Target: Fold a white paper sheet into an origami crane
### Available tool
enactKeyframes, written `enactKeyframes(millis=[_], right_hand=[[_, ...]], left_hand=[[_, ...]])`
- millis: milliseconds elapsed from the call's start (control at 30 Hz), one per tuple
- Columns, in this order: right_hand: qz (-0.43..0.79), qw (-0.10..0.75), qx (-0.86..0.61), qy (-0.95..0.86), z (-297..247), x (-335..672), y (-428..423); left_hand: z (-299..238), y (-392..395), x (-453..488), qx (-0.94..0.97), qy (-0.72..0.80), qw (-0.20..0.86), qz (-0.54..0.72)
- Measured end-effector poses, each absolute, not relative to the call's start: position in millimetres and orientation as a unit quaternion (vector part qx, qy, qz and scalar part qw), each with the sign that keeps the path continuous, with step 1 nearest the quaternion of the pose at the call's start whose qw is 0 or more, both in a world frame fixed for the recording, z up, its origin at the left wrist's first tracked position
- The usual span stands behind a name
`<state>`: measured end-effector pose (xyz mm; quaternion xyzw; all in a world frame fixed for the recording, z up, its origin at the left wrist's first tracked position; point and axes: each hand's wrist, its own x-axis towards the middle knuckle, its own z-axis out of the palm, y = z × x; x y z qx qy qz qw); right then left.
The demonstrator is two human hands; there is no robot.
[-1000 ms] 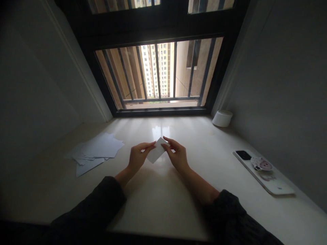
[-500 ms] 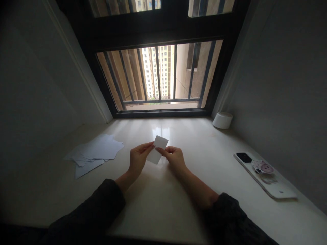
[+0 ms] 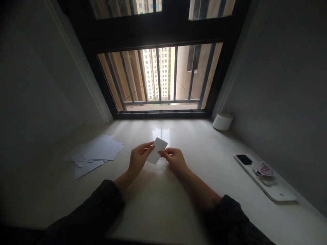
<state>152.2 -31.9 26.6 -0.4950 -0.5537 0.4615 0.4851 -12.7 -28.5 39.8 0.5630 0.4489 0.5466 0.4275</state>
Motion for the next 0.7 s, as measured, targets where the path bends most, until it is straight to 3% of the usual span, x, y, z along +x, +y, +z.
enactKeyframes(millis=[133,333,700], right_hand=[[0.471,0.503,-0.492,-0.532,25,152,-31],[0.505,0.521,-0.486,-0.488,24,150,-33],[0.496,0.507,-0.512,-0.485,28,162,-25]], left_hand=[[42,-29,-13,0.578,0.418,0.487,0.504],[37,-26,-17,0.647,0.465,0.443,0.410],[36,-17,-30,0.682,0.464,0.488,0.285]])
